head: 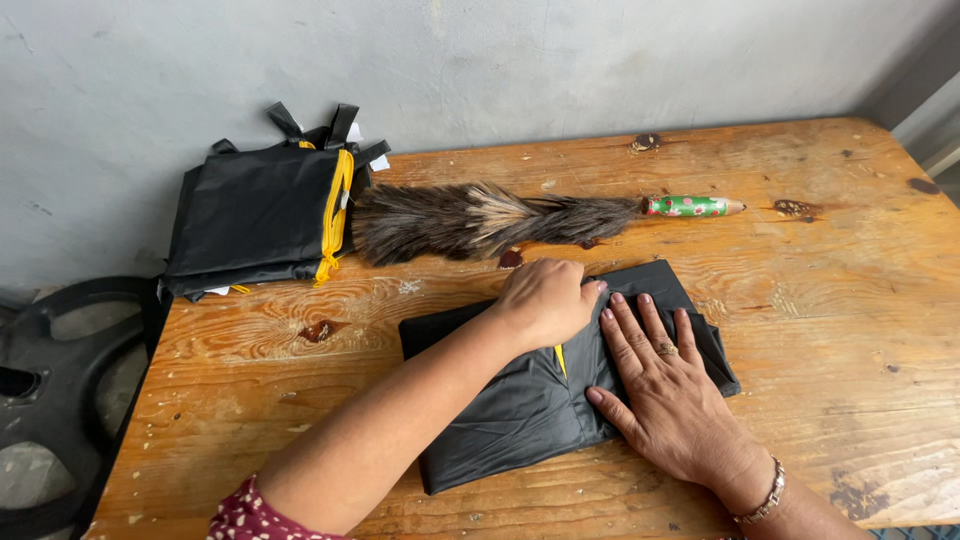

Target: The person folds a black fabric item on a wooden table, repeatedly folding it into a compact rectangular shape and smoothing the edges. The hands manipulate the fabric directly without tools, turning and pressing the item to achieve a neat fold.

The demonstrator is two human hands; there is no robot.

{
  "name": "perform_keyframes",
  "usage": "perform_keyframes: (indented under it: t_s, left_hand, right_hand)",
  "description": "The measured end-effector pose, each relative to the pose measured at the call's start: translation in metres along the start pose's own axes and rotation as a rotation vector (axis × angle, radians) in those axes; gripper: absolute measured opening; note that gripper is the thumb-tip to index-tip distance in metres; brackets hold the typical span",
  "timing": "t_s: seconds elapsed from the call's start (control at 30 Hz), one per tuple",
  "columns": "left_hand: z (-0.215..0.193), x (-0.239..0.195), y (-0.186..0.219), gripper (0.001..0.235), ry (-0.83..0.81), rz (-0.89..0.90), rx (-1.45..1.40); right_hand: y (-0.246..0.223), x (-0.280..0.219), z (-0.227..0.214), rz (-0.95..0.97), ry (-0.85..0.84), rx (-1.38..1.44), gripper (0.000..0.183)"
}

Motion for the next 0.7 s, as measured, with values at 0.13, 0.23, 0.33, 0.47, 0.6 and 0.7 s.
perform_keyframes:
  t_s: [0.13,0.23,0.33,0.47,0.6,0.7]
  left_hand:
    - [0.006,0.002,-0.005,0.047,-0.014,-0.016,-0.047]
    - [0.007,-0.002,-0.010,0.046,0.009,0.068,-0.065]
    - [0.007,-0.011,-0.013,0.033,0.037,0.098,0.020]
    - [0.003,-0.016,-0.009,0.033,0.070,0.172,0.091]
    - [0.003,-0.025,-0.011,0.031,0.113,0.193,0.056]
    - [0.007,-0.025,-0.015,0.034,0.183,0.202,0.074]
  right_hand:
    - [0.000,-0.001,0.003,-0.004,-0.016,0.007,0.084]
    - [0.002,0.000,0.000,0.004,-0.009,0.010,0.083]
    - [0.000,-0.002,-0.002,0.009,-0.019,0.030,0.084]
    - [0.004,0.000,-0.004,0.013,-0.042,0.065,0.084]
    - [0.003,-0.002,-0.004,0.018,-0.038,0.076,0.082]
    - [0.003,-0.001,-0.004,0.024,-0.044,0.082,0.083]
Point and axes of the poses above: each hand's wrist, its own x-axis towards the middle knuckle, its own z-axis out of the palm, y = z × x, the point moved 6 cm from there along x, towards the middle knuckle, and after that the axes turned 6 degrees about -y, right-handed, at the moved point
